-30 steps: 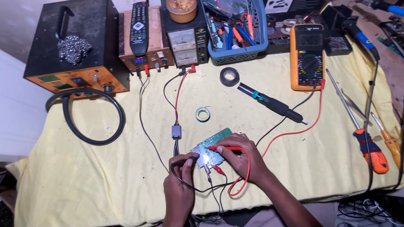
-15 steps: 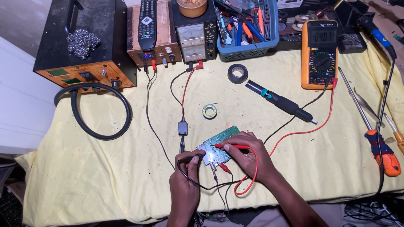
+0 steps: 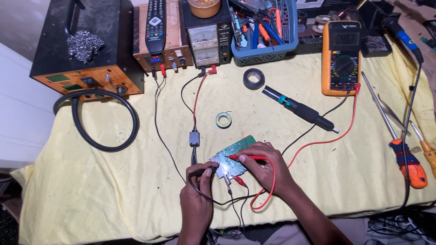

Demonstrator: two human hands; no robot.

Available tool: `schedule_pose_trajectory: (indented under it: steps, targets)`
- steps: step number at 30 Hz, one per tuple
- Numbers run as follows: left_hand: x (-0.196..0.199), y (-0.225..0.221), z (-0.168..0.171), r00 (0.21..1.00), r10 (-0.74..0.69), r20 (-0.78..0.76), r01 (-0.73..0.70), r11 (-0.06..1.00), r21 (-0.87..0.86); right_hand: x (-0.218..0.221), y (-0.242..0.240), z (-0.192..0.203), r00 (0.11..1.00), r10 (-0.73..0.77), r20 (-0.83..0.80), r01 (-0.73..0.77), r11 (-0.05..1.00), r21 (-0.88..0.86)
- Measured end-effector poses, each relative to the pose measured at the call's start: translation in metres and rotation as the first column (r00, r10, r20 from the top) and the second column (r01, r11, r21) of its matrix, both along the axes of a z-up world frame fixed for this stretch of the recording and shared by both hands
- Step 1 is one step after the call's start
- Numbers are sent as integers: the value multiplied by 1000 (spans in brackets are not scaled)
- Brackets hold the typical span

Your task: Testing a circuit board with a multimeter and performing soldering repairs at a workbench.

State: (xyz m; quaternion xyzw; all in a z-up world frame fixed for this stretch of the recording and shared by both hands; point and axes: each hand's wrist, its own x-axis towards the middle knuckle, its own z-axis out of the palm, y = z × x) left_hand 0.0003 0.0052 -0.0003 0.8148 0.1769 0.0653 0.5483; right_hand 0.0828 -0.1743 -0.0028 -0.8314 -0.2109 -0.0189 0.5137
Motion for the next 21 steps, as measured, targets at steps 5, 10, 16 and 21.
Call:
schedule_pose_trajectory:
  steps: [5,10,16,21]
  targets:
    - [1,-2,3,994,48,-95,-47,999,10,0,-1,0,1000,2,-13,-1,1000,31]
    - [1,-4,-3,997,39,-64,-36,999,34,1,-4,-4,999,6,-32,-4,999,48]
    - [0,-4,-3,995,59,-78,-58,998,16,0,-3,-6,1000,-1,-26,3,998,61]
    - [0,-4,-6,995,63,-82,-62,998,16,0,-3,-7,999,2,-39,1,998,59]
